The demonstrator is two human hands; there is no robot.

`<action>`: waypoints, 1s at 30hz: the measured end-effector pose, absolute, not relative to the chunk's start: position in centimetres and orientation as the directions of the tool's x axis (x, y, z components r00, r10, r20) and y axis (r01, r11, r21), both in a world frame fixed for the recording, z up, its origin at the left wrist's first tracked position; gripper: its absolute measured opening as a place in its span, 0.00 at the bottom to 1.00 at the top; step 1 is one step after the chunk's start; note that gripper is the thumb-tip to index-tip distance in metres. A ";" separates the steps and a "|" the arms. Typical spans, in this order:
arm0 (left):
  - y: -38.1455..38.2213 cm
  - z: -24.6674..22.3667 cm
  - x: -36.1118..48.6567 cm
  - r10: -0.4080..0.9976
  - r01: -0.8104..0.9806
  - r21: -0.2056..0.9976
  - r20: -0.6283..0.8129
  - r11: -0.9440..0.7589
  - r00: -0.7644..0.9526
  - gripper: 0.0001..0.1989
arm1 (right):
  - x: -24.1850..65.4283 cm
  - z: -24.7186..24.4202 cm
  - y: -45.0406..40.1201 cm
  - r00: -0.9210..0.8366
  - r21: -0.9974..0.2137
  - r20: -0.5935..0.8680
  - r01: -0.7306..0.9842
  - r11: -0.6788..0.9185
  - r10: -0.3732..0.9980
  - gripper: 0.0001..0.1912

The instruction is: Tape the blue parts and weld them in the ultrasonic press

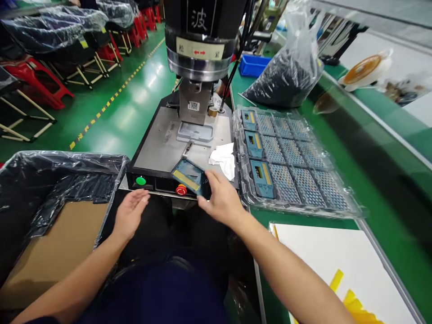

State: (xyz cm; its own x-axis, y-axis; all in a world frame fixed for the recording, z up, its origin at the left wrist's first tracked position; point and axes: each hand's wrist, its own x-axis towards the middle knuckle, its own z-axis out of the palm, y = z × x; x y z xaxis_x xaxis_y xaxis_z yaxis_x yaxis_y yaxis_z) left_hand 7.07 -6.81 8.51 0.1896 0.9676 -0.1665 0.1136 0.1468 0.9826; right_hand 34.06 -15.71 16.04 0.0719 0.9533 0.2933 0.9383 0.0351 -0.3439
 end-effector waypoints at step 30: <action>-0.2 0.5 -2.0 0.923 0.952 0.265 -0.382 0.156 -0.045 0.24 | 46.5 18.8 7.1 0.150 -0.425 -0.219 0.875 -0.232 0.964 0.24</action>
